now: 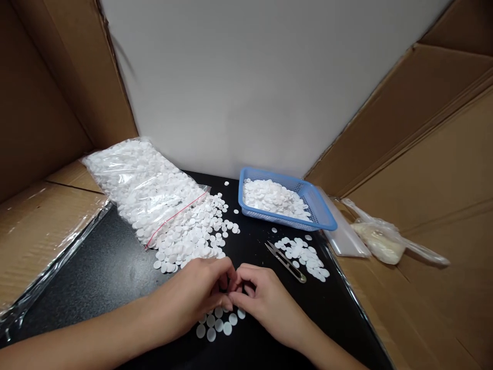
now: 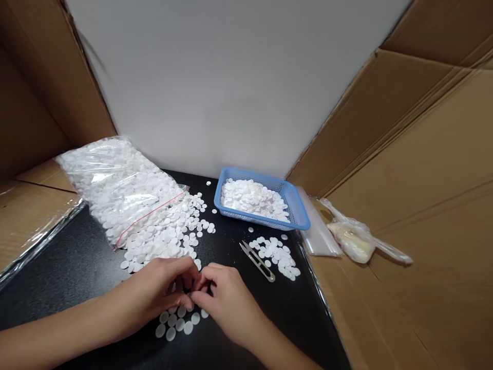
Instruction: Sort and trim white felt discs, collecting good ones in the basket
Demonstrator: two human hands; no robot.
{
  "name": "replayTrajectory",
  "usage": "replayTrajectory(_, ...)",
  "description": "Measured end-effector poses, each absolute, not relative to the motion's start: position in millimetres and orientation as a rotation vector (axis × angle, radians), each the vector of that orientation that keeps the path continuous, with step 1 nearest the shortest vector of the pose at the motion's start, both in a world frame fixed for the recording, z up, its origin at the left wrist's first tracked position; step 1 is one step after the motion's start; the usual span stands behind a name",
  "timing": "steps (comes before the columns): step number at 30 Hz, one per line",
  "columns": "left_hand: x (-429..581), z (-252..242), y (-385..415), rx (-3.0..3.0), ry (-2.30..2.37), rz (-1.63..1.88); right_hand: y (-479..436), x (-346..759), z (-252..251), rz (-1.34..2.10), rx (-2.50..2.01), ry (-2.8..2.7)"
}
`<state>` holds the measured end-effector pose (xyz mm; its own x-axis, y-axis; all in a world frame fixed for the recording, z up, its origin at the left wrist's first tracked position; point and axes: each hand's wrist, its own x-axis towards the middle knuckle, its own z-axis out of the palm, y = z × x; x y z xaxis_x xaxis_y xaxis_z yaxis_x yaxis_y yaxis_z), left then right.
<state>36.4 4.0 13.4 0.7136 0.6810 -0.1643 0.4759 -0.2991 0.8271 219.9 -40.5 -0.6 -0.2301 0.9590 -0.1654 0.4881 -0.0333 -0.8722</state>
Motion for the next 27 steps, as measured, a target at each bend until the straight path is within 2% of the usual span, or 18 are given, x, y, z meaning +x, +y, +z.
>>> replayTrajectory(13, 40.0, 11.6, 16.7, 2.011, 0.911, 0.15, -39.9, 218.5, -0.9, 1.136, -1.476, -1.792)
replayTrajectory(16, 39.6, 17.4, 17.4, 1.803, 0.927, 0.187, -34.3, 241.6, 5.6, 0.962, -1.522, -1.887)
replayTrajectory(20, 41.0, 27.8, 17.6, 1.297, 0.797, 0.288, -28.8, 296.5, 7.0, 0.384, -1.912, -1.906)
replayTrajectory(23, 43.3, 33.5, 15.9, 1.063, 0.754, 0.335, -27.1, 323.1, -0.8, 0.348, -2.065, -1.905)
replayTrajectory(27, 45.7, 35.3, 14.7, 0.895, 0.786, 0.371, -24.2, 324.7, -10.5, 0.427, -2.006, -1.973)
